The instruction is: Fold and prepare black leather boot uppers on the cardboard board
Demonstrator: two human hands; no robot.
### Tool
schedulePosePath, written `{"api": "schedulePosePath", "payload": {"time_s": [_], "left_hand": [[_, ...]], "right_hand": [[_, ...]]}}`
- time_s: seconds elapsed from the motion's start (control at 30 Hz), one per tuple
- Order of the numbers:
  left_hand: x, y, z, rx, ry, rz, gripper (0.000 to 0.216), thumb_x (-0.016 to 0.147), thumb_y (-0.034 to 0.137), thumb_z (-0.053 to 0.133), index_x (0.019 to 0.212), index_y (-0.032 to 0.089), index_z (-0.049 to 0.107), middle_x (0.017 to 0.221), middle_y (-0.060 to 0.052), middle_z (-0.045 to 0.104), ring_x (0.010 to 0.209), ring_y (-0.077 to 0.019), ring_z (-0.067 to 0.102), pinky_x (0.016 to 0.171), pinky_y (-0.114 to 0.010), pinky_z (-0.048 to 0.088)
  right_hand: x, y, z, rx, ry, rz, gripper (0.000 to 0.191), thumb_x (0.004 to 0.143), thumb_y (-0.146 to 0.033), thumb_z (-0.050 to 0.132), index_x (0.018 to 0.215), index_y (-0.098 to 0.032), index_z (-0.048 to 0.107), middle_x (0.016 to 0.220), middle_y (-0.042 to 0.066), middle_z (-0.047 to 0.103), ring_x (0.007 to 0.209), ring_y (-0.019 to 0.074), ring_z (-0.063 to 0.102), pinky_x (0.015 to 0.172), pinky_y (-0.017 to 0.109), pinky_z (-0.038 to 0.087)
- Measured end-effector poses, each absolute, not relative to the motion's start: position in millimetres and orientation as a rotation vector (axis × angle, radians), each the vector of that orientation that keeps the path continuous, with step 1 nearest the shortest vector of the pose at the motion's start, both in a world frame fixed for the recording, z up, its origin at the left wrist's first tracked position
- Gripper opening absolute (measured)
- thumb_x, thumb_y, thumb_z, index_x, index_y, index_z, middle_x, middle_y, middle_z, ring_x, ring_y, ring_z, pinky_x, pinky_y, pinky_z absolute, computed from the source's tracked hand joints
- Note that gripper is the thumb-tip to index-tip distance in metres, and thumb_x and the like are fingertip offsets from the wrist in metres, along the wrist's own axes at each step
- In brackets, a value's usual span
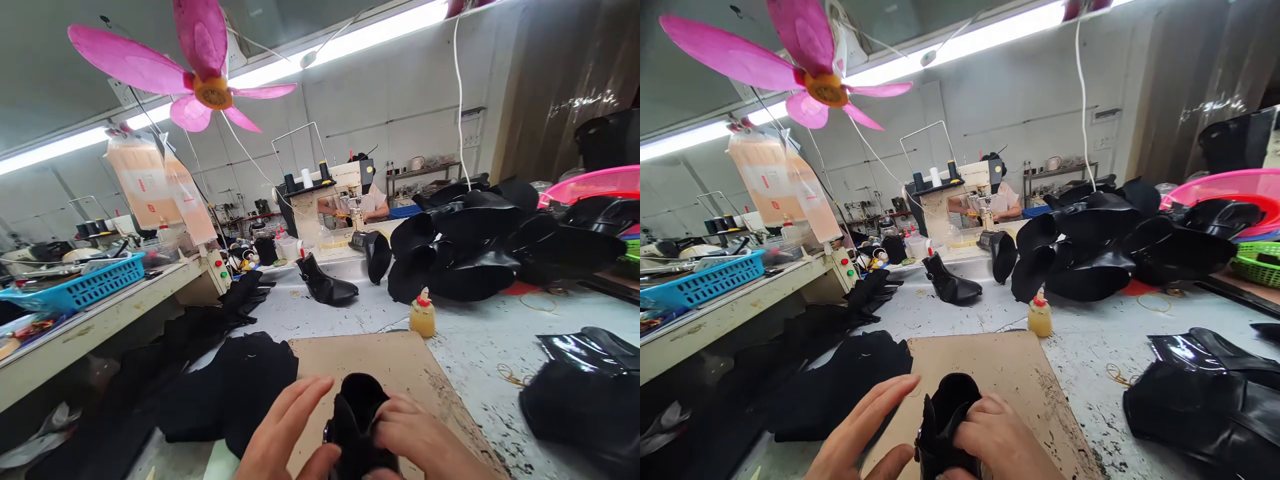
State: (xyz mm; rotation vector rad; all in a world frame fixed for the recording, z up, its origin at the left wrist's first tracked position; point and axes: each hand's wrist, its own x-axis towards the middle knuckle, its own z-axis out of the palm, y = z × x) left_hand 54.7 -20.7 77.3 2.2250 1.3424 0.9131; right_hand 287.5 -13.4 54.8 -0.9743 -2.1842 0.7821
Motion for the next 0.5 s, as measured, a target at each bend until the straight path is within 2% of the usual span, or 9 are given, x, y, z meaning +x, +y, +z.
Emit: {"api": "schedulePosePath", "payload": {"time_s": [0.07, 0.13, 0.2, 0.3, 0.37, 0.43, 0.5], "left_hand": [[73.6, -5.6, 103.7, 2.404, 1.197, 0.623, 0.049, 0.078, 0.014, 0.065, 0.124, 0.031, 0.060, 0.126, -0.003, 0.064, 0.116, -0.0197, 0.058, 0.099, -0.024, 0.045], [89.0, 5.9, 121.6, 2.471, 1.179, 0.324, 0.035, 0.072, 0.007, 0.069, 0.103, 0.024, 0.070, 0.105, -0.003, 0.070, 0.099, -0.0183, 0.063, 0.089, -0.023, 0.048], [98.2, 12.7, 132.2, 2.463, 1.164, 0.125, 0.021, 0.071, 0.006, 0.071, 0.085, 0.022, 0.072, 0.090, 0.000, 0.069, 0.086, -0.0148, 0.063, 0.080, -0.020, 0.048], [103.6, 19.1, 140.4, 2.415, 1.049, 0.032, 0.018, 0.076, 0.007, 0.065, 0.081, 0.024, 0.068, 0.087, 0.004, 0.067, 0.083, -0.0109, 0.060, 0.076, -0.016, 0.043], [105.6, 24.9, 143.7, 2.413, 1.065, -0.006, 0.014, 0.078, 0.009, 0.060, 0.076, 0.023, 0.065, 0.078, 0.006, 0.064, 0.076, -0.0104, 0.057, 0.070, -0.017, 0.041], [108.3, 32.2, 146.4, 2.389, 1.173, -0.043, 0.011, 0.078, 0.014, 0.059, 0.070, 0.021, 0.062, 0.065, 0.006, 0.057, 0.063, -0.0098, 0.049, 0.060, -0.019, 0.037], [111.8, 39.3, 149.0, 2.346, 1.182, -0.026, 0.012, 0.078, 0.015, 0.058, 0.070, 0.021, 0.064, 0.059, 0.007, 0.049, 0.057, -0.0087, 0.042, 0.054, -0.019, 0.033]], "right_hand": [[284.4, -9.4, 41.3, -0.938, -2.170, 0.680, 0.012, 0.076, -0.017, 0.071, 0.085, -0.023, 0.070, 0.093, 0.001, 0.072, 0.092, 0.0214, 0.063, 0.086, 0.030, 0.047], [283.9, -4.0, 25.0, -0.863, -2.165, 0.595, 0.009, 0.076, -0.019, 0.072, 0.083, -0.023, 0.068, 0.090, 0.001, 0.072, 0.089, 0.0200, 0.063, 0.086, 0.029, 0.047], [286.0, 0.9, 14.2, -0.796, -2.180, 0.544, 0.007, 0.079, -0.022, 0.070, 0.086, -0.022, 0.067, 0.090, 0.001, 0.071, 0.089, 0.0180, 0.063, 0.086, 0.027, 0.047], [290.9, 6.4, 14.1, -0.750, -2.311, 0.452, 0.003, 0.083, -0.021, 0.069, 0.082, -0.021, 0.066, 0.087, 0.000, 0.073, 0.091, 0.0160, 0.065, 0.100, 0.028, 0.040], [294.2, 8.8, 21.9, -0.748, -2.388, 0.352, 0.010, 0.086, -0.017, 0.066, 0.076, -0.020, 0.065, 0.082, -0.001, 0.075, 0.090, 0.0161, 0.067, 0.109, 0.033, 0.031], [298.3, 9.6, 33.6, -0.756, -2.400, 0.302, 0.012, 0.087, -0.018, 0.064, 0.075, -0.020, 0.065, 0.080, 0.000, 0.076, 0.089, 0.0169, 0.068, 0.110, 0.036, 0.029], [303.6, 8.4, 47.6, -0.800, -2.365, 0.351, 0.010, 0.087, -0.022, 0.066, 0.078, -0.020, 0.066, 0.083, 0.000, 0.075, 0.089, 0.0173, 0.068, 0.108, 0.034, 0.031]]}}
